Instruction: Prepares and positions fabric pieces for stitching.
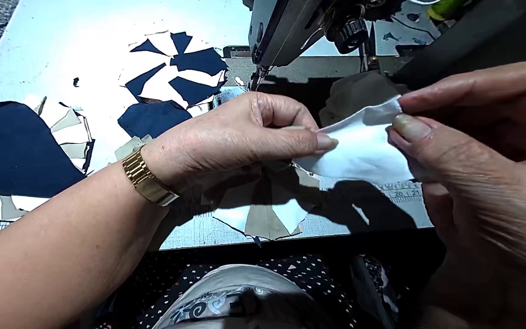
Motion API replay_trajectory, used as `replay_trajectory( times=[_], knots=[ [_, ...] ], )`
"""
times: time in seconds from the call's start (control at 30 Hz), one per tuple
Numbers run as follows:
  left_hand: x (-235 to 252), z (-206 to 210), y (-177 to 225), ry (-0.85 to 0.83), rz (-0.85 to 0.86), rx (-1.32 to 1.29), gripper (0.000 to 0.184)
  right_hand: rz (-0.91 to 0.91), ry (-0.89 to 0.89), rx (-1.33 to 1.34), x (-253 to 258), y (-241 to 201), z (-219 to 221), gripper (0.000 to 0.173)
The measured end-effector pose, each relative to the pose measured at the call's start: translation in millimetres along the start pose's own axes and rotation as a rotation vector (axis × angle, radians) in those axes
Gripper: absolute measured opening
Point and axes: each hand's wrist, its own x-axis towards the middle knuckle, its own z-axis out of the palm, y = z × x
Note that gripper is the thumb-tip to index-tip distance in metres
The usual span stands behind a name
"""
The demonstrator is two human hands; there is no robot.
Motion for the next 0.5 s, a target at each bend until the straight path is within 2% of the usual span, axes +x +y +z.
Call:
replay_trajectory(
  times=[0.1,0.2,0.3,0.4,0.5],
  knots=[
    [0,-3,0,0.085,0.035,0.102,0.014,0.070,0.064,-0.007,-12,6,10,0.021],
    [2,-1,-3,0.162,0.000,0.260,0.012,0.147,0.142,-0.069,-27,15,28,0.021],
    [5,4,-13,0.250,0.003,0.436,0.009,0.212,0.150,-0.153,-36,24,41,0.019],
    [6,9,-26,0.317,0.060,0.661,0.023,0.235,0.148,-0.263,-40,31,47,0.017],
    [6,11,-28,0.318,0.071,0.823,0.026,0.236,0.144,-0.325,-39,35,47,0.017]
  ],
)
